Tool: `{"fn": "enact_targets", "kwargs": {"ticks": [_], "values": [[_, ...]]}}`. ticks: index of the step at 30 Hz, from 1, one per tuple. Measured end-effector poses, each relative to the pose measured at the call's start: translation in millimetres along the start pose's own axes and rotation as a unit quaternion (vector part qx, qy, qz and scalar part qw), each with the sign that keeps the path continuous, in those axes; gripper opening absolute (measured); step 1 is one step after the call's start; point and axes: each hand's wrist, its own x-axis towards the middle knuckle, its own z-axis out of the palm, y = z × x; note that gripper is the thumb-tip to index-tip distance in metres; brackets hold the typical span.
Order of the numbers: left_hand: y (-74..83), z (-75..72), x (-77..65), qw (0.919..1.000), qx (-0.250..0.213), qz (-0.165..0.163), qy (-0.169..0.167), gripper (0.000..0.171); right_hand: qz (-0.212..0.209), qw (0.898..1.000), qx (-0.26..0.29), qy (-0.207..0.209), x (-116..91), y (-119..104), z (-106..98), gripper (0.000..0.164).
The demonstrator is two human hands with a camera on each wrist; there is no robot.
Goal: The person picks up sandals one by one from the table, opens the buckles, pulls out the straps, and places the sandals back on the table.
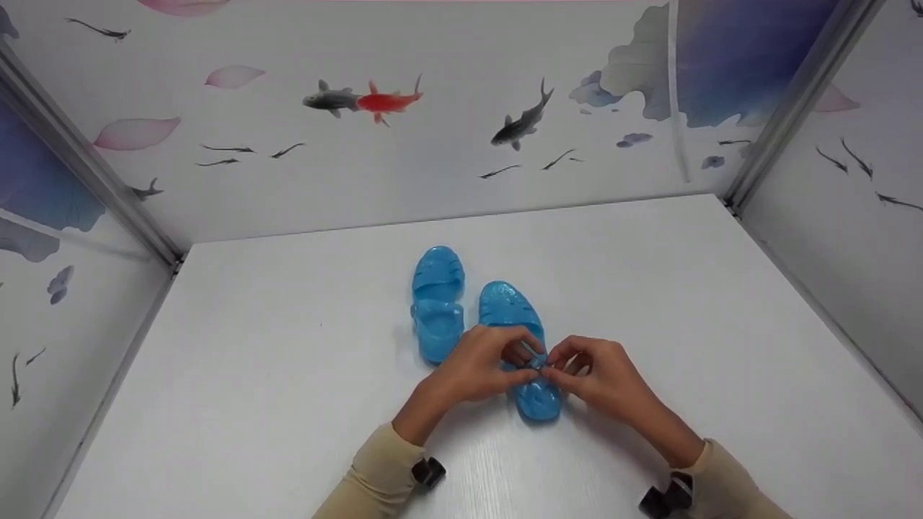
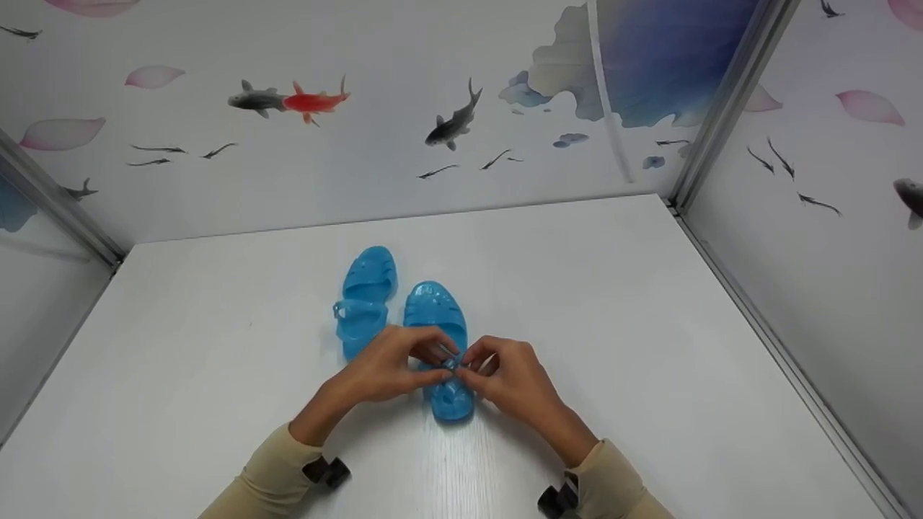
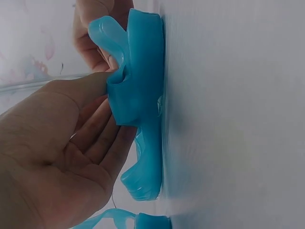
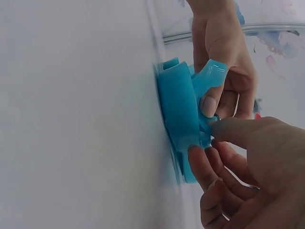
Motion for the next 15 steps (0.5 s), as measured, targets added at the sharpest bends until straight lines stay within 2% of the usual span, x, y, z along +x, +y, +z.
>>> {"fn": "enact_targets", "kwargs": {"ticks": [11, 15], "values": [[1.8, 1.0, -0.1, 0.9998, 0.000, -0.019, 0.003, 0.027, -0.039, 0.998, -0.036, -0.025, 1.0, 3.7, -8.6, 0.012], [1.5, 0.8, -0.6, 0.9996, -0.004, -0.027, 0.003, 0.027, -0.042, 0.998, -0.036, -0.016, 0.9, 3.5, -6.9, 0.012]]}}
